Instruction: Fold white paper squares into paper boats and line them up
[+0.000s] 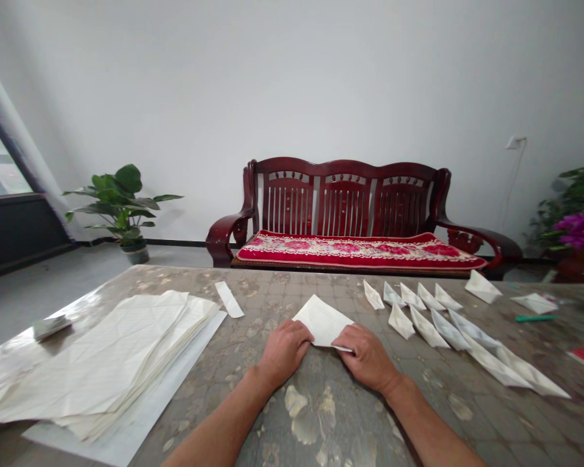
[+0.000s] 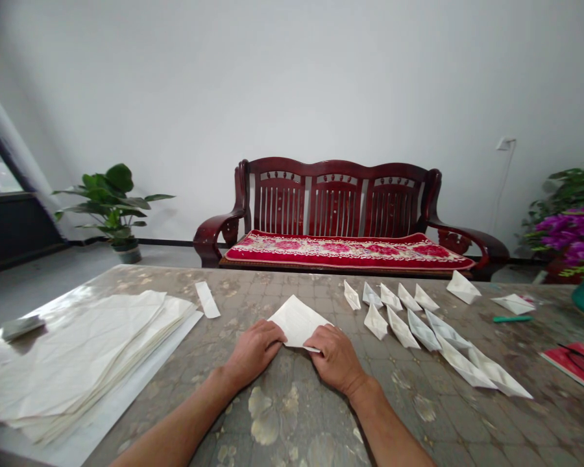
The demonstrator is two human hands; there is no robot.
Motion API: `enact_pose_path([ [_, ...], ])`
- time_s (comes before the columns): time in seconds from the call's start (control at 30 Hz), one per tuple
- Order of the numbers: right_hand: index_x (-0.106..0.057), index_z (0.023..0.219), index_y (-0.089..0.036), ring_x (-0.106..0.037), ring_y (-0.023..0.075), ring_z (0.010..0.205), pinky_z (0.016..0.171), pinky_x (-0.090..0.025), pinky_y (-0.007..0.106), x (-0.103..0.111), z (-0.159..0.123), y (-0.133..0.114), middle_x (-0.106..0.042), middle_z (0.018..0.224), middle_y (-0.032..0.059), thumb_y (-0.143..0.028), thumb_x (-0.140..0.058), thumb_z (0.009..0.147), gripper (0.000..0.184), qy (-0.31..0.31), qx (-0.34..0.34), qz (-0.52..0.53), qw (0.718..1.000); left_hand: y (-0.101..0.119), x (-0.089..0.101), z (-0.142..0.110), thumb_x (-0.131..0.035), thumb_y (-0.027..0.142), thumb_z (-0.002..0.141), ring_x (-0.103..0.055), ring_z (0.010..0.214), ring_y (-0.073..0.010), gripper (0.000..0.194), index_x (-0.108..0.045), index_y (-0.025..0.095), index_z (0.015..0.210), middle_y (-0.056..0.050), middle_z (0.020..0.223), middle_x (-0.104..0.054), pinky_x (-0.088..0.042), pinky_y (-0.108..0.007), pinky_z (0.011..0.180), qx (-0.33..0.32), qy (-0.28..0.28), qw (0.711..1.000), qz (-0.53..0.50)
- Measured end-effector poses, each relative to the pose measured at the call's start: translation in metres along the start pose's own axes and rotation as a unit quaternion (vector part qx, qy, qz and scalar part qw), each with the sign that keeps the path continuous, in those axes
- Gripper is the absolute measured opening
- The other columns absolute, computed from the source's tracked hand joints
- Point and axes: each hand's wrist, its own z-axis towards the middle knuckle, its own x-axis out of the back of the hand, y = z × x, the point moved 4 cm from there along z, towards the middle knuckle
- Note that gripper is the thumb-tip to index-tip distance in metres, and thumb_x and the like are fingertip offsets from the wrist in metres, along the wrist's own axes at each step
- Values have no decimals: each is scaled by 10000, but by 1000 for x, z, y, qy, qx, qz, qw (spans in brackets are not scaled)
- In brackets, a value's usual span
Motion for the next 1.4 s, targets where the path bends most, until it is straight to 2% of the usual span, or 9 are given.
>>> enact_pose_path([
  [0.17, -719, 833, -255, -568, 171, 838, 762, -393, 281, 1, 1, 2, -672, 822, 3, -65, -579, 770, 245, -6, -19, 6, 1000, -7, -3, 0, -516, 113, 877, -613, 932, -181, 200, -688, 215, 873, -26, 912, -703, -448, -288, 871, 3, 14, 1000, -27],
  [0.3, -710, 827, -252, -547, 179, 845, 750, -375, 287, 0, 0, -1, -651, 819, 8, -11, -529, 701, 327, -19, 2, -26, 999, -12, -4, -1, -523, 112, 866, -613, 973, -195, 194, -692, 208, 869, -47, 947, -705, -465, -299, 879, 31, 35, 999, -21],
  [0.4, -700, 832, -243, -529, 193, 839, 752, -367, 304, 0, -1, -5, -630, 813, 24, -32, -518, 713, 303, -35, 29, -62, 997, -10, -5, -2, -531, 118, 853, -608, 1007, -197, 201, -701, 221, 879, -47, 1002, -706, -459, -315, 915, 36, 42, 998, -19],
  [0.6, -705, 847, -239, -530, 195, 857, 782, -373, 311, 2, 0, -12, -624, 825, 34, -84, -534, 778, 241, -66, 22, -66, 995, -6, -3, 0, -555, 168, 851, -621, 946, -189, 156, -700, 217, 819, -30, 909, -719, -444, -318, 910, 72, 38, 996, -42],
  [0.7, -712, 818, -243, -541, 179, 840, 770, -379, 295, 4, 2, -12, -629, 802, 23, -192, -547, 876, 182, -60, -3, -36, 998, -8, -2, 1, -579, 159, 821, -618, 942, -185, 132, -691, 218, 786, -19, 892, -709, -431, -310, 902, 89, 40, 994, -41],
  [0.8, -686, 737, -225, -546, 163, 803, 750, -379, 280, 3, 4, -8, -617, 761, 15, -289, -504, 941, 281, -53, -41, -26, 997, -9, -2, 2, -583, 152, 804, -614, 923, -182, 124, -680, 215, 761, -16, 863, -695, -423, -300, 874, 93, 39, 994, -34],
  [1.07, -589, 647, -197, -566, 164, 763, 676, -352, 257, -4, 6, 7, -627, 750, 22, -338, -517, 915, 311, -36, -177, -77, 981, -5, -2, 4, -581, 135, 798, -601, 911, -181, 132, -682, 214, 765, -16, 854, -693, -411, -288, 863, 65, 15, 998, -23],
  [1.3, -667, 836, -227, -627, 191, 788, 652, -350, 258, -7, 12, 8, -711, 842, 50, -323, -558, 854, 146, -46, -252, -97, 962, 3, 0, 3, -582, 162, 816, -585, 893, -188, 103, -662, 206, 768, -28, 867, -672, -408, -290, 819, 70, 7, 998, 9],
  [1.4, -677, 1043, -246, -651, 212, 869, 704, -389, 272, -8, 12, 8, -728, 965, 65, -317, -568, 838, 242, -44, -258, -86, 961, 5, 0, 2, -619, 200, 817, -579, 892, -196, 60, -652, 204, 766, -29, 869, -665, -402, -296, 798, 74, 7, 997, 12],
])
